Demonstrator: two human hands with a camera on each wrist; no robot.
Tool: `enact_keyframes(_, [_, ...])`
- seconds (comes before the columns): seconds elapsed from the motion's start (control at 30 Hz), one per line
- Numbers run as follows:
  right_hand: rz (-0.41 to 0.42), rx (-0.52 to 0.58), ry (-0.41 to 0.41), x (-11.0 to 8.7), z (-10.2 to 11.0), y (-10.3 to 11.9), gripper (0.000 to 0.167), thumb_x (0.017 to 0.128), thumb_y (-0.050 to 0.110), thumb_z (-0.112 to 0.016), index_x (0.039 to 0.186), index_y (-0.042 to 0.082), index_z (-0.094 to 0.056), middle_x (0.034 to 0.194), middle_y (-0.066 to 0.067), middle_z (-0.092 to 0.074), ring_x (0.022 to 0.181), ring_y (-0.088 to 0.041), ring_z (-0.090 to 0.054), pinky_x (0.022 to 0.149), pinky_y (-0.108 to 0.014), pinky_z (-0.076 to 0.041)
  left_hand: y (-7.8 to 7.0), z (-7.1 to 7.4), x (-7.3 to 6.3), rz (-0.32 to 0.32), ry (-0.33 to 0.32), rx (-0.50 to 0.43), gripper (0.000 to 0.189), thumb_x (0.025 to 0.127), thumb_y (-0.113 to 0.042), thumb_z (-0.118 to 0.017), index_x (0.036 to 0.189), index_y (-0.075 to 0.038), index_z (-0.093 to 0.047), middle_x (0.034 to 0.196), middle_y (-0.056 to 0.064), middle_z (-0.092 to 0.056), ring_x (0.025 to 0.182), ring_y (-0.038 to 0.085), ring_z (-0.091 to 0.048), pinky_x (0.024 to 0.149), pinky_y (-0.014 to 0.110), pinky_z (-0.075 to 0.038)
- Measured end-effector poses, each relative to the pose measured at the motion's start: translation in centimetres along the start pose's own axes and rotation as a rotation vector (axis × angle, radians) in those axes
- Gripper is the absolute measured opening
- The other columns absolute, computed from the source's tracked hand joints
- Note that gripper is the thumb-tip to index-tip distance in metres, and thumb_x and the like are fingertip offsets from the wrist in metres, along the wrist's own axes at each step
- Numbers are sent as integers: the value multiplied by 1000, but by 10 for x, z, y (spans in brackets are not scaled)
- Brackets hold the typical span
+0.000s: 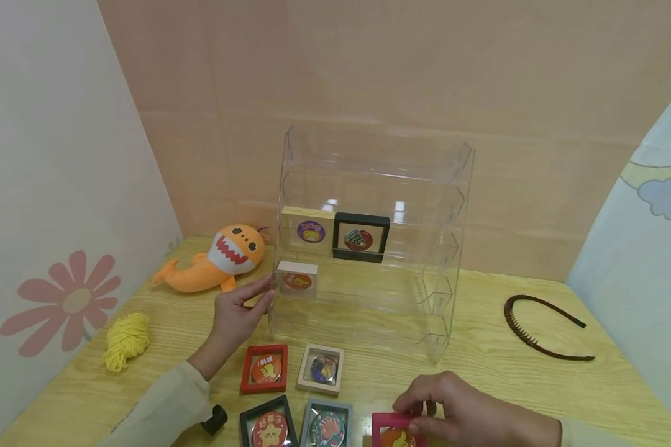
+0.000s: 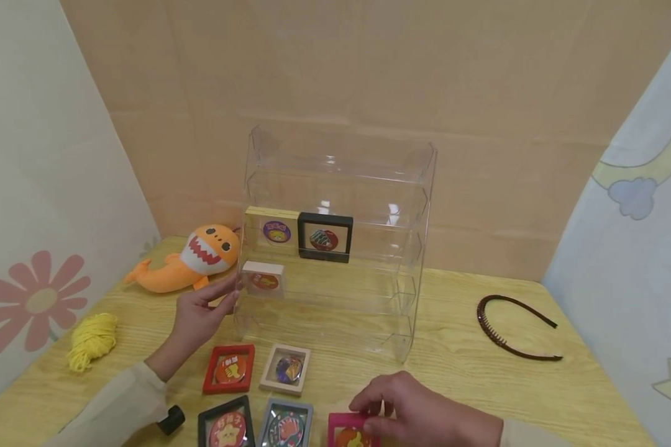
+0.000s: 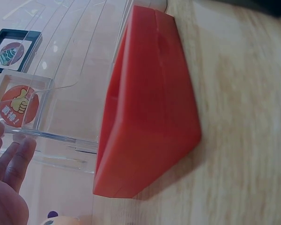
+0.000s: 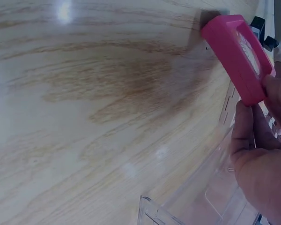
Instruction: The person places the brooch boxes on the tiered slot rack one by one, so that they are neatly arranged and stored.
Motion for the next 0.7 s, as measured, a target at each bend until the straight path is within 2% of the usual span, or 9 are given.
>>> enact_keyframes(0.13, [-53,-19,-17,-1,5,-3,22,93,11,-61,115,13,-67,103,7,-66,85,-2,-56,63,-20,-54,-1,0,0,3,-1,9,29,79,22,-62,108,19,-61,103,31,-62,82,47,-62,53,28,-57])
enact_keyframes(0.33, [36,-118,-56,-2,10,4,19,90,6,-64,107,15,-68,100,6,-67,86,-5,-55,64,-19,-51,-1,0,0,-2,-1,14,29,79,22,-62,108,19,-61,103,31,-62,82,48,-61,53,29,-57])
enact_keyframes(0.47, [73,-102,-50,-1,9,7,20,89,0,-64,106,11,-68,100,1,-67,88,-6,-58,64,-18,-53,1,0,0,8,4,16,29,80,21,-62,108,18,-62,104,30,-62,83,48,-62,54,29,-57])
enact_keyframes(0.6, [157,-92,-59,0,11,13,23,85,-7,-66,104,6,-68,98,-4,-68,86,-8,-62,63,-16,-54,2,-1,-1,17,9,17,29,80,20,-62,109,17,-62,105,29,-63,85,47,-62,55,29,-58])
enact_keyframes(0.7, [208,-124,-88,2,17,17,25,82,-9,-68,102,6,-68,98,-5,-68,87,-12,-63,65,-17,-54,2,-1,-1,12,10,14,29,80,21,-62,109,18,-62,105,29,-62,85,47,-62,55,30,-58])
Point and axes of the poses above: each hand's wrist, its own x-axis towards the middle knuckle, its own z-axis out of the back of the hand, y = z × x, the point moved 10 cm from there along x, towards the middle knuckle
